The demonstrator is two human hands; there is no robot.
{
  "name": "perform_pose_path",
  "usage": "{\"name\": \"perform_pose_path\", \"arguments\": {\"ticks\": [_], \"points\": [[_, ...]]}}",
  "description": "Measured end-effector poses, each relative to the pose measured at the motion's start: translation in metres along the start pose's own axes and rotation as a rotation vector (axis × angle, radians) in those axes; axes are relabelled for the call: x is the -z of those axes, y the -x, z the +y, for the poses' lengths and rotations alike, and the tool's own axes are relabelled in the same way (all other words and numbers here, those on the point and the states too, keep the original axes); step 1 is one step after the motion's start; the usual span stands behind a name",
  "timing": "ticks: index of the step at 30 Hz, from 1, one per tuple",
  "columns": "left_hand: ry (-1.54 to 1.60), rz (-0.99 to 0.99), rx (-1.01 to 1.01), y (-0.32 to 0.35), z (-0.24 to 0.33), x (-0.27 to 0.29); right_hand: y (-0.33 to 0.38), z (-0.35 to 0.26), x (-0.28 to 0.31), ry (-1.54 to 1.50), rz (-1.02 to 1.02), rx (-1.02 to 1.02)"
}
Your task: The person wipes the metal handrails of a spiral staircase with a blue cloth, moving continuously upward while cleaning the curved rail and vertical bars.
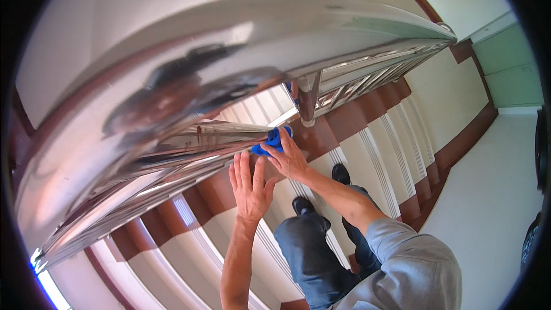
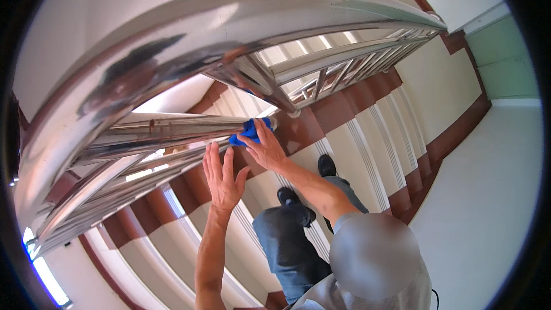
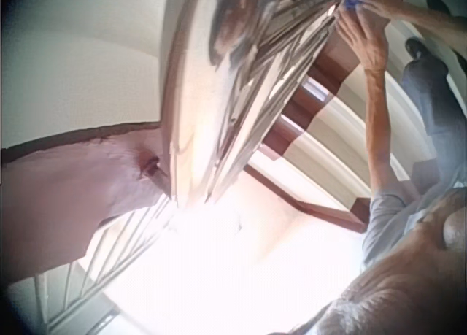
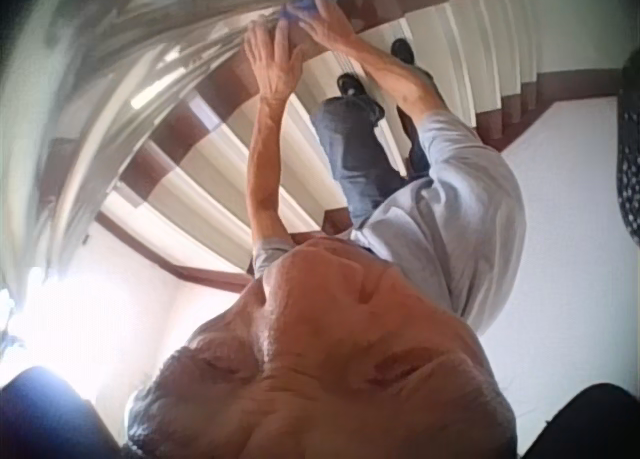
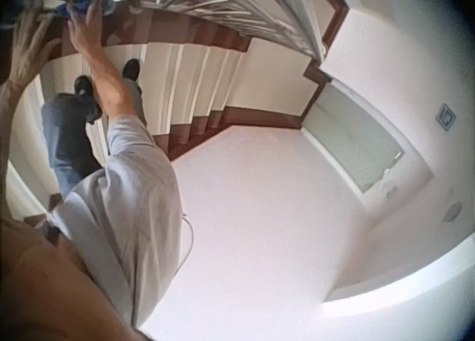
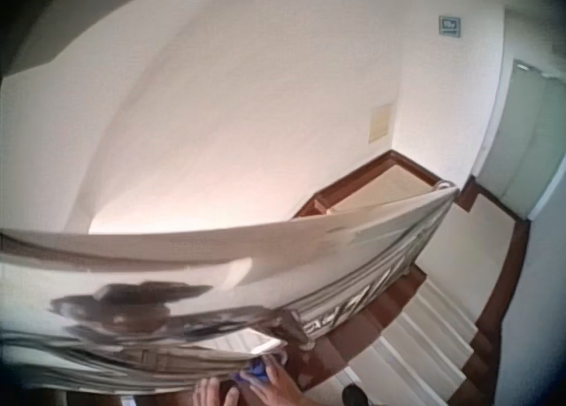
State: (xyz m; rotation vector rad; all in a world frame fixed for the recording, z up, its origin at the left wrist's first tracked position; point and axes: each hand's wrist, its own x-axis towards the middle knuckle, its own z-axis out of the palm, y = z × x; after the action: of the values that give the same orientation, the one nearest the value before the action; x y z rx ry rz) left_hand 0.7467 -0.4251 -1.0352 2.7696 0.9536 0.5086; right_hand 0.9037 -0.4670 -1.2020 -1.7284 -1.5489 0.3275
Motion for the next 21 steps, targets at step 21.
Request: {"name": "perform_pose_path", "arguments": {"ticks": [21], "points": [[-0.204, 0.594, -0.437, -0.036, -0.09, -0.129, -0.006, 0.058, -0.053, -0.122, 0.327, 0.394]]}}
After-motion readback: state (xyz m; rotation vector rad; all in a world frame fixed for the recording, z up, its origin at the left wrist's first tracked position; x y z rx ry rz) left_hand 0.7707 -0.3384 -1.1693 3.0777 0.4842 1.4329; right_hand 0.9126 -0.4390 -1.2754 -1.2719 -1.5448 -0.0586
